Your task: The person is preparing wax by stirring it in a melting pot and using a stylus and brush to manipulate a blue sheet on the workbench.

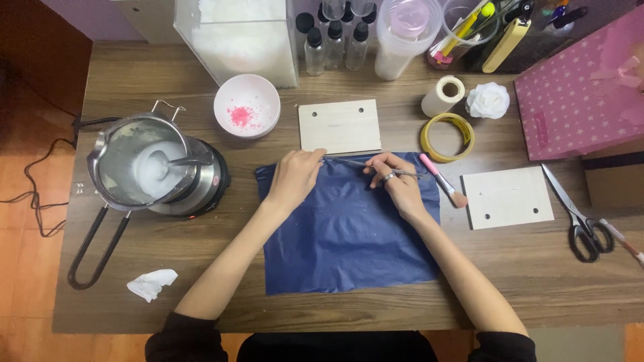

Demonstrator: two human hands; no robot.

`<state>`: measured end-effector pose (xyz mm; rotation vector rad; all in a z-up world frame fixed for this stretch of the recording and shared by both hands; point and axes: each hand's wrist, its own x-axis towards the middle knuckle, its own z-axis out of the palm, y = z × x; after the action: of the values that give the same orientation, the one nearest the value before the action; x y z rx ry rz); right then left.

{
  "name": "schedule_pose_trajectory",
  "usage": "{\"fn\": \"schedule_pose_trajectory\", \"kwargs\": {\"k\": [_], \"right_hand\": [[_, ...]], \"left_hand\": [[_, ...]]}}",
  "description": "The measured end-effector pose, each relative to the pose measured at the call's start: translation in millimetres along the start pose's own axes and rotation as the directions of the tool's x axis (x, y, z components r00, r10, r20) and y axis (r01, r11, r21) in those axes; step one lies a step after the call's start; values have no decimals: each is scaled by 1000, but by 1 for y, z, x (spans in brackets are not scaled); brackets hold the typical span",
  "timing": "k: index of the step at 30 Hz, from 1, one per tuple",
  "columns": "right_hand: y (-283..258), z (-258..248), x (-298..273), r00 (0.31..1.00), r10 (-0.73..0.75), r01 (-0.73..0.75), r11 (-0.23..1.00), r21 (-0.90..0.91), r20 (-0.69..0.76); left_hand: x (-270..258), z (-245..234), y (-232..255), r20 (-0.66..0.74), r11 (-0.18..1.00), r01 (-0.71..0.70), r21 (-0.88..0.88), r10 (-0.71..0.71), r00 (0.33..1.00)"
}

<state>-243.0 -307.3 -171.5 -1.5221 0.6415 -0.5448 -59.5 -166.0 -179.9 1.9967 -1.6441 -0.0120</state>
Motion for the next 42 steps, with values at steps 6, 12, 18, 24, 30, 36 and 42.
{"fn": "schedule_pose_trajectory", "kwargs": {"k": [6,12,18,24,30,36,42], "right_hand": [[-1,-1,-1,1000,-6,6,1000,-15,2],[2,-2,-1,1000,-10,10,1000,-1,-1],[-5,-1,-6,999,-19,20,999,38,-27],[-4,-3,-6,999,8,-3,995,101,-52],[-9,0,-8,999,8,-2,995,103,-51],[-22,0,-11,996,87,-84,994,63,-38],[-22,-1,-12,995,93,-92,995,45,-19]], "left_hand": [[6,9,0,-11,999,48,-5,-48,999],[12,6,7,15,980,-115,162,114,993],[9,7,0,22,940,-195,282,196,980],[-17,-84,42,-255,973,-181,143,212,943],[-63,-198,39,-570,908,113,404,153,808],[-68,-232,4,-238,845,480,235,-429,872],[-75,-230,7,-368,844,352,404,-203,908]]}}
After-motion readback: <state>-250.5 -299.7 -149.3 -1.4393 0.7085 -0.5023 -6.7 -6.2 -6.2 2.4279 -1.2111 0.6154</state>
